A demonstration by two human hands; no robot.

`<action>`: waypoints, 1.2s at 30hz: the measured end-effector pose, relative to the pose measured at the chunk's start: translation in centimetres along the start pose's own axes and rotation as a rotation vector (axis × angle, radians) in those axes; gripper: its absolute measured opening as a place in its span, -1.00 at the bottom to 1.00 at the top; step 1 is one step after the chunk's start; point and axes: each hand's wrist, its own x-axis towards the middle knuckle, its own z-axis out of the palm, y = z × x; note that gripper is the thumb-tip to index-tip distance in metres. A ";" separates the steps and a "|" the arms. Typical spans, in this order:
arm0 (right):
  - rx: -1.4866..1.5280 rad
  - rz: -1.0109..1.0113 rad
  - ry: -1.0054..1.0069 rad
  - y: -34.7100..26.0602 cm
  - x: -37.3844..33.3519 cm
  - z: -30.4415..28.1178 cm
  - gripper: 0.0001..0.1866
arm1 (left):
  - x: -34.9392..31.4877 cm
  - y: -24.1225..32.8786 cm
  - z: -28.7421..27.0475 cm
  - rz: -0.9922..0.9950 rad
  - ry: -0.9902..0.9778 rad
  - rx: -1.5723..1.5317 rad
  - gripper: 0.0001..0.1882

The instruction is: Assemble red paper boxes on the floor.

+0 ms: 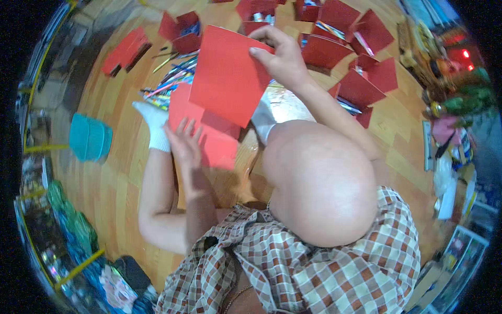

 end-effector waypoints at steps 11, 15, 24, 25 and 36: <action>-1.119 0.124 0.308 2.5 -4.1 -6.5 -0.81 | -1.5 -2.2 -6.5 -0.088 0.110 0.238 -0.43; -1.343 0.501 0.033 5.9 -5.1 -6.7 -0.78 | -0.3 -3.7 -6.9 0.093 0.025 0.189 -0.57; -0.735 0.552 0.014 2.6 -5.7 -0.8 -0.81 | 1.0 -5.7 -9.8 0.135 0.431 0.532 -0.26; -0.515 0.609 0.067 3.1 -6.2 2.1 -0.81 | 1.2 -6.2 -10.1 0.086 0.442 0.538 -0.23; -1.217 0.437 -0.053 3.4 -3.5 -5.5 -0.55 | -0.1 -9.6 -9.3 -0.046 0.164 0.203 -0.49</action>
